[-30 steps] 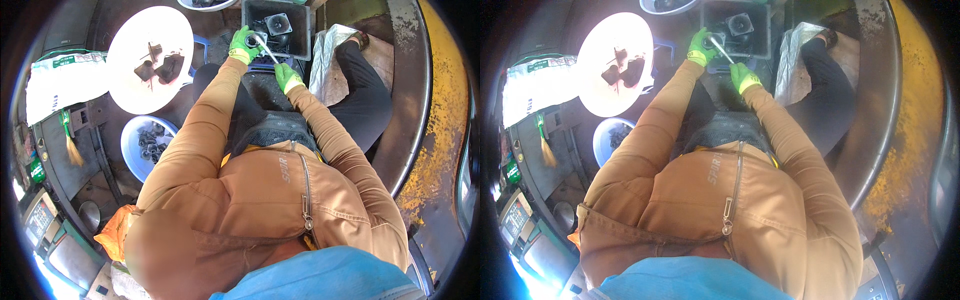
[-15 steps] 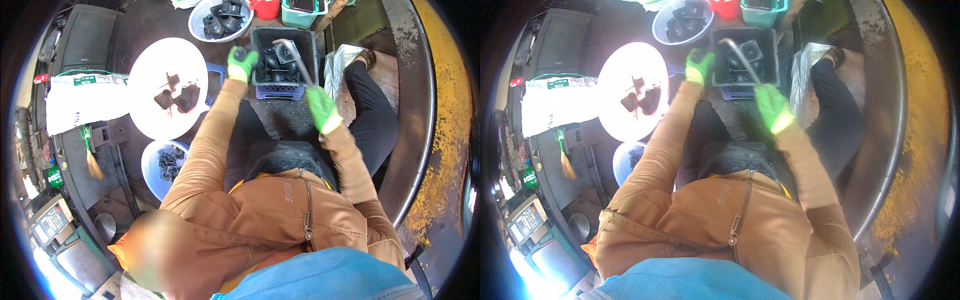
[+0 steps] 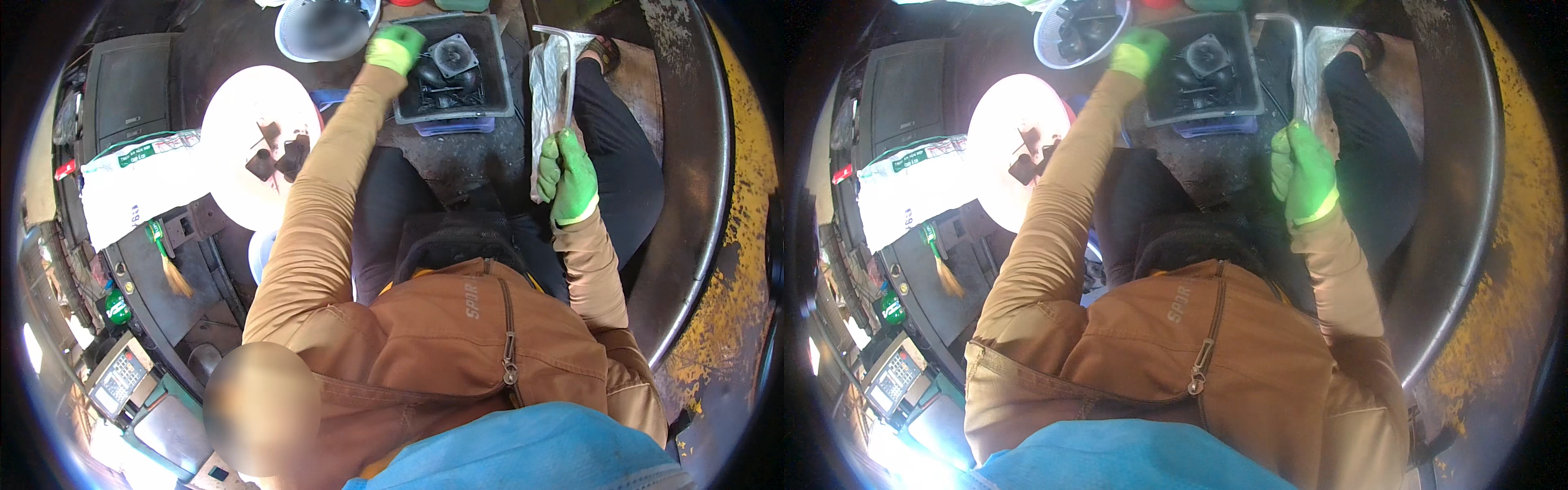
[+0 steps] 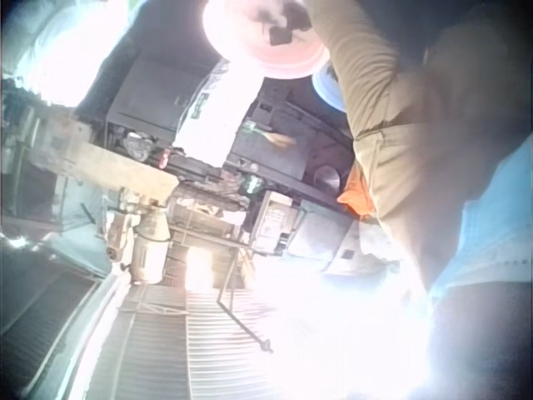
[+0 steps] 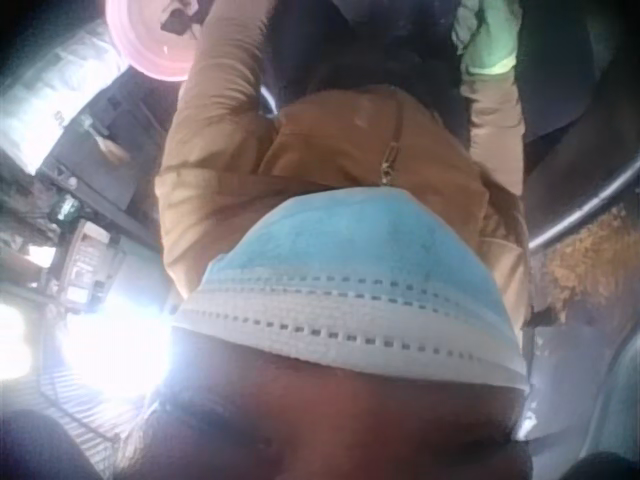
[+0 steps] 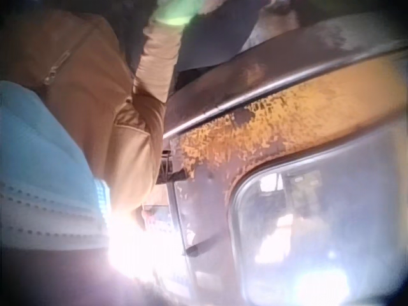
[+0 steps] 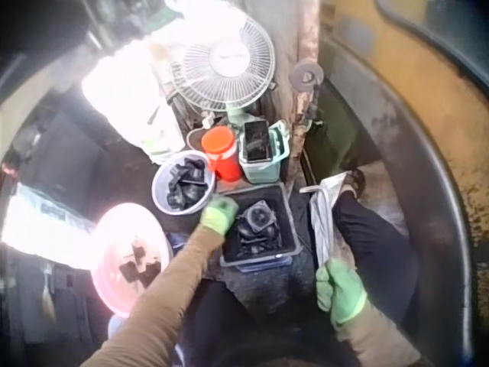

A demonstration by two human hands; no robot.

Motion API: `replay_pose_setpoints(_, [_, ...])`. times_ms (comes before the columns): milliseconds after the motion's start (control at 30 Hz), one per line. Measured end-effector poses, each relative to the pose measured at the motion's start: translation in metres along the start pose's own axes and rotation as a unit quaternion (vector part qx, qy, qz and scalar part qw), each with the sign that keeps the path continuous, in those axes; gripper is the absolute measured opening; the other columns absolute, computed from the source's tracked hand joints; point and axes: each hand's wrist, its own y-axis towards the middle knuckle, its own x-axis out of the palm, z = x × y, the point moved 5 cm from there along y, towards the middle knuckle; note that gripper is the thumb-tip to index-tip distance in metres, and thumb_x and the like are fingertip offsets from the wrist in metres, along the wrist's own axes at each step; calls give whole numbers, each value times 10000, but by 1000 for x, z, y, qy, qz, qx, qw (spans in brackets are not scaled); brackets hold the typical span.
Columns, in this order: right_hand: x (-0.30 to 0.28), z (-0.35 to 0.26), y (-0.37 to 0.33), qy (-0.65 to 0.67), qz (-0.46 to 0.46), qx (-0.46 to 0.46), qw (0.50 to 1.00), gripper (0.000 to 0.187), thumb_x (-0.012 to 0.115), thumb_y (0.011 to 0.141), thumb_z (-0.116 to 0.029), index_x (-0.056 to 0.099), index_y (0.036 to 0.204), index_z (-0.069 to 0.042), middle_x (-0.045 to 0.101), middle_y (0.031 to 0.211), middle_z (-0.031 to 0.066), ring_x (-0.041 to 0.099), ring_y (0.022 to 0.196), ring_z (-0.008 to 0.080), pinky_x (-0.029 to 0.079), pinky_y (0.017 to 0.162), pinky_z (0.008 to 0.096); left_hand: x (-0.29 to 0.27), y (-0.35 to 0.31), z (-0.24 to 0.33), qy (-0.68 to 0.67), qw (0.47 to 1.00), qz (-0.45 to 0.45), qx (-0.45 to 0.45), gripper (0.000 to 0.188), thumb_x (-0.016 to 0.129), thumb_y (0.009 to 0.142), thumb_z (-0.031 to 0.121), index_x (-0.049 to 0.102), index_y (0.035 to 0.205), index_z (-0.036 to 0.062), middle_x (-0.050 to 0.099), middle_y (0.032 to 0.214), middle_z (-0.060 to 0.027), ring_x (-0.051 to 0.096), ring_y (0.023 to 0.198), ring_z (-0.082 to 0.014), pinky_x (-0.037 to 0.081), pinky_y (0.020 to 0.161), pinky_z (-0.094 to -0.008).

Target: The person uses a metal tool to scrape and clean the interior of small black plastic mold parts. They repeatedly pick up each part, scrape its inner surfaces, and place it into a blue basin. The person also briefly handles a larger black component and inspects it before returning to the smaller parts.

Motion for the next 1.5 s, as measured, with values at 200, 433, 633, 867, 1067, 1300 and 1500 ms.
replay_pose_setpoints(200, [0, 6, -2, 3, -22, 36, 999, 314, 470, 942, -370, 536, 731, -146, 391, 505, -61, 306, 382, 70, 211, 371, 225, 64, 26, 119, -193, 919, -302, -162, 314, 536, 888, 289, 612, 1108, 77, 626, 1082, -166, 579, 1093, -338, 458, 926, -434])
replay_pose_setpoints(433, [4, 10, 5, 24, -30, 38, 999, 282, 467, 957, -312, 523, 747, -132, 380, 534, -59, 307, 409, 59, 217, 369, 213, 91, 43, 115, -95, 945, -236, -207, 318, 643, 822, 183, 619, 1108, 45, 645, 1110, -137, 656, 996, -304, 543, 733, -425])
replay_pose_setpoints(633, [11, 14, 8, 8, -34, 37, 999, 295, 453, 966, -320, 520, 749, -132, 379, 520, -61, 297, 391, 53, 213, 365, 209, 86, 25, 106, -111, 919, -312, -216, 249, 570, 850, 102, 660, 1079, 59, 654, 1121, -140, 647, 1011, -318, 535, 792, -417])
replay_pose_setpoints(867, [11, 19, 12, -10, -19, 46, 999, 311, 447, 961, -366, 524, 757, -145, 404, 520, -49, 309, 387, 60, 220, 364, 209, 75, 5, 76, -166, 898, -315, -258, 266, 576, 840, 189, 689, 1044, 61, 644, 1118, -175, 619, 1064, -316, 507, 864, -407])
replay_pose_setpoints(1067, [14, 22, 13, 20, -12, 78, 997, 317, 439, 960, -383, 528, 761, -152, 402, 524, -48, 300, 385, 71, 216, 369, 224, 110, -8, 32, -313, 828, -15, -466, 413, 585, 831, 292, 625, 1140, 20, 627, 1122, -234, 586, 1093, -358, 455, 940, -435])
replay_pose_setpoints(1300, [14, 15, 16, 18, -8, 88, 996, 347, 413, 976, -436, 500, 776, -166, 359, 525, -55, 270, 387, 77, 212, 380, 233, 157, 31, 27, -434, 807, -167, -364, 488, 762, 733, 286, 635, 1136, 42, 678, 993, -175, 649, 872, -299, 512, 821, -378])
replay_pose_setpoints(1500, [14, 11, 13, 59, -30, 92, 994, 331, 429, 964, -404, 517, 762, -157, 370, 504, -54, 290, 383, 71, 211, 374, 226, 80, 7, 36, -708, 496, -63, -499, 376, 713, 777, 157, 641, 1128, 41, 648, 992, -63, 593, 778, -178, 509, 685, -303])
